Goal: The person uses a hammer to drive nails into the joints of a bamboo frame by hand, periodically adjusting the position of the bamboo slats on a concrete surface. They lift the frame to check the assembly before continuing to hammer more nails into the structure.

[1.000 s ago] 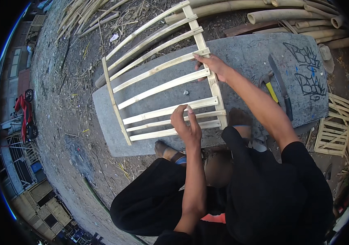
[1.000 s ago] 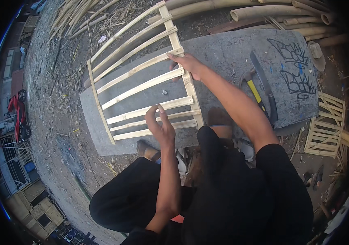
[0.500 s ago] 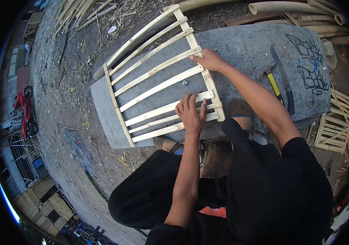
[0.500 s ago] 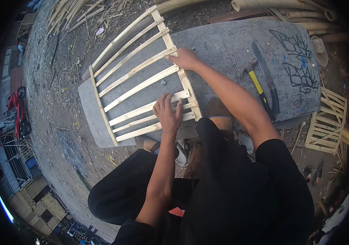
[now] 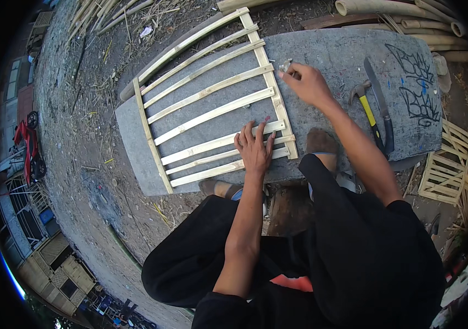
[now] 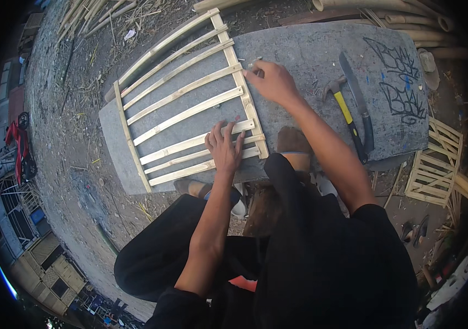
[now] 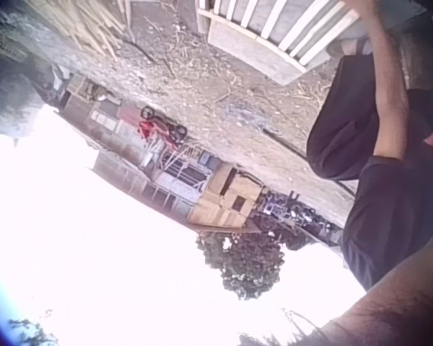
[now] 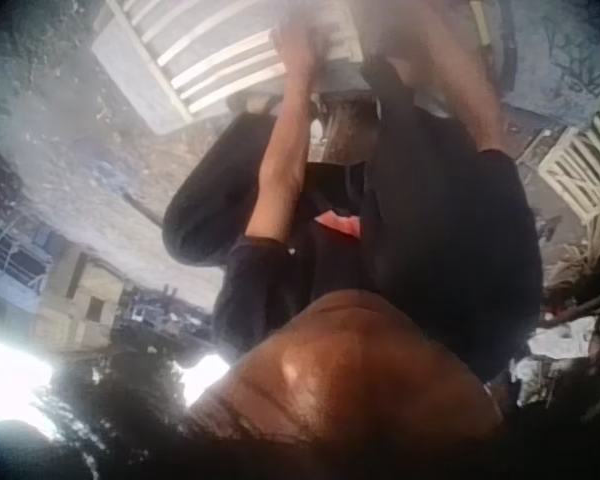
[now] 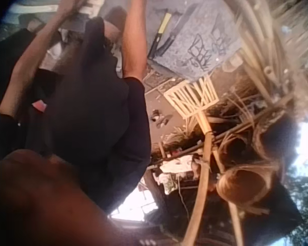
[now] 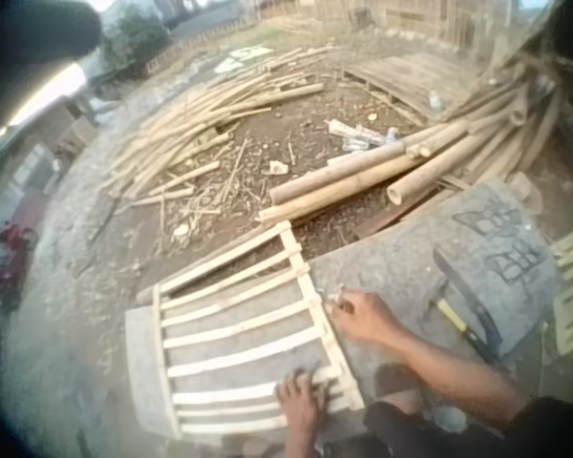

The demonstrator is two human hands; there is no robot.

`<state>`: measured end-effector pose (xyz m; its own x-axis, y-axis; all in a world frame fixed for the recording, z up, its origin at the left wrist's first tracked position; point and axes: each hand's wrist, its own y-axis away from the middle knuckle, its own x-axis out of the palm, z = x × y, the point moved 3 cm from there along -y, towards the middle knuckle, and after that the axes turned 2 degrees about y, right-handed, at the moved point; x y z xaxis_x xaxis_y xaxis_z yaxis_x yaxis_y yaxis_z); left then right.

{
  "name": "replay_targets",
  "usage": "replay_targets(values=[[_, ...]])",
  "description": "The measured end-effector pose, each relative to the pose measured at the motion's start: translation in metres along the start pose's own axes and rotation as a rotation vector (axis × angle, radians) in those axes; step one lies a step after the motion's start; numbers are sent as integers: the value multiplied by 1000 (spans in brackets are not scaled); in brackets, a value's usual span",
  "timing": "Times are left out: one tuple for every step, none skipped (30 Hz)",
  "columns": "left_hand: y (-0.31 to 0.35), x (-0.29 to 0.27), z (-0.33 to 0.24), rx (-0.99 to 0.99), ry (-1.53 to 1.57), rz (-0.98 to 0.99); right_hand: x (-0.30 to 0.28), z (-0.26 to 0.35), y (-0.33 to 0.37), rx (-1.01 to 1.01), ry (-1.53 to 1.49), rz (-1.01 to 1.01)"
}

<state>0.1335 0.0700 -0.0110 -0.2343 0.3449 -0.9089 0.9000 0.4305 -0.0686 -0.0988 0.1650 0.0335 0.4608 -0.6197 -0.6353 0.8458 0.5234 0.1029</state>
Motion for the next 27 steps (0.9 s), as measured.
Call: replay_targets(values=[[0, 2, -1, -3, -11, 11, -15, -2, 16, 54, -47, -26], [2, 3, 4, -6, -45, 36, -24, -4, 33, 104, -107, -50], [-2, 4, 2, -8, -50, 41, -37, -13, 51, 154, -97, -87], [-3, 5, 0, -12, -52, 51, -50, -25, 71, 210, -85, -123], [-1, 6, -4, -15, -53, 65, -60, -41, 93, 243, -72, -156], [-1, 9, -3, -25, -46, 85, -69, -56, 113, 270, -59, -196], [-1, 8, -1, -19, -65, 84, -75, -64, 130, 285, -35, -223], [1, 9, 0, -12, -80, 86, -83, -72, 149, 305, -8, -249], [-1, 8, -1, -6, -96, 78, -89, -82, 165, 347, 17, -254], [-1, 9, 2, -20, -90, 113, -94, -91, 180, 389, 41, -263], [-1, 9, 3, -26, -89, 124, -99, -101, 190, 431, 65, -273], [-1, 8, 4, -31, -95, 137, -102, -104, 197, 444, 111, -256], [-2, 9, 5, -36, -101, 150, -107, -108, 202, 458, 156, -238], [-5, 11, 3, -48, -86, 179, -110, -112, 204, 472, 201, -220], [-6, 12, 3, -50, -85, 190, -111, -113, 204, 409, 202, -251], [-6, 12, 2, -51, -84, 200, -110, -115, 200, 346, 203, -281], [-6, 12, 1, -53, -84, 211, -109, -115, 195, 284, 205, -312], [-5, 11, 7, -61, -99, 215, -104, -110, 186, 234, 199, -298], [-5, 12, 8, -54, -98, 206, -101, -105, 177, 191, 204, -287], [-4, 12, 10, -47, -98, 196, -99, -99, 166, 147, 209, -276], [-4, 13, 12, -41, -97, 189, -95, -91, 155, 86, 273, -263], [-3, 13, 9, -41, -86, 184, -92, -84, 145, 29, 341, -242], [-3, 13, 7, -43, -75, 178, -88, -80, 136, -30, 408, -219], [-4, 12, 4, -49, -62, 163, -85, -78, 126, -58, 472, -219], [-3, 13, 2, -51, -69, 144, -82, -78, 115, -89, 534, -217], [-1, 13, 0, -53, -75, 125, -80, -79, 106, -121, 595, -215], [-1, 12, 0, -54, -82, 110, -77, -79, 99, -126, 625, -186]])
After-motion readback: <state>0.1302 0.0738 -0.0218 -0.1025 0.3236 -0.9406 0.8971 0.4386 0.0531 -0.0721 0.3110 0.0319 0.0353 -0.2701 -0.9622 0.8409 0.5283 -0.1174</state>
